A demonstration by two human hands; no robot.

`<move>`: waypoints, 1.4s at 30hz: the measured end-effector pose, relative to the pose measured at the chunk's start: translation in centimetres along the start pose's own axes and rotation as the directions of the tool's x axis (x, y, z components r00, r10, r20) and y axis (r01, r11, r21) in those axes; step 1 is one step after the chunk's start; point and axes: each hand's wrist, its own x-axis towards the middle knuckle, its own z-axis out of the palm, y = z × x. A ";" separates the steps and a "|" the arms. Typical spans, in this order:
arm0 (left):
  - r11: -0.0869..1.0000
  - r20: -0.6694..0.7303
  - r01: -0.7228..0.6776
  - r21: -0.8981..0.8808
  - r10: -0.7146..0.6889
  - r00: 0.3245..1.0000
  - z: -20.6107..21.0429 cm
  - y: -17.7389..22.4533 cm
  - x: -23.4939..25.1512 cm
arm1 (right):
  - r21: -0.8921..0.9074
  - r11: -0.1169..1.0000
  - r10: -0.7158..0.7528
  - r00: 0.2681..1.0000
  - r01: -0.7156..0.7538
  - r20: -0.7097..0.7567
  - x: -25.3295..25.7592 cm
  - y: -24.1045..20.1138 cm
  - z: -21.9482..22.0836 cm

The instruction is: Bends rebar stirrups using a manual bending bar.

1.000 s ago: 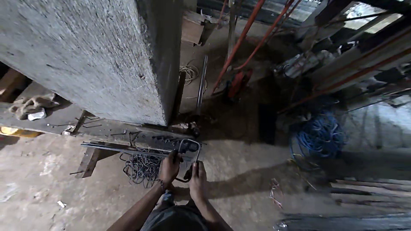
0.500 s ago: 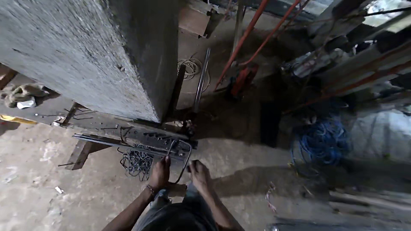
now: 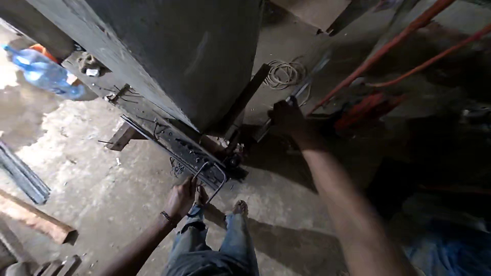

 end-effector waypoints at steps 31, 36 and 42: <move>0.859 -0.374 -0.511 0.046 0.489 0.788 0.0 -4.4 0.3 | 0.300 0.472 0.880 0.463 -0.829 -0.105 -41.2 1.5 11.7; 0.525 -0.262 -0.802 0.285 0.848 0.461 0.9 -9.3 1.0 | 0.384 0.236 0.970 0.242 -0.893 -0.034 -47.0 -8.5 13.8; 0.244 -0.059 -0.953 0.179 0.970 0.237 -0.1 -9.6 2.4 | 0.513 -0.022 0.999 -0.035 -0.858 -0.015 -51.8 -25.9 17.7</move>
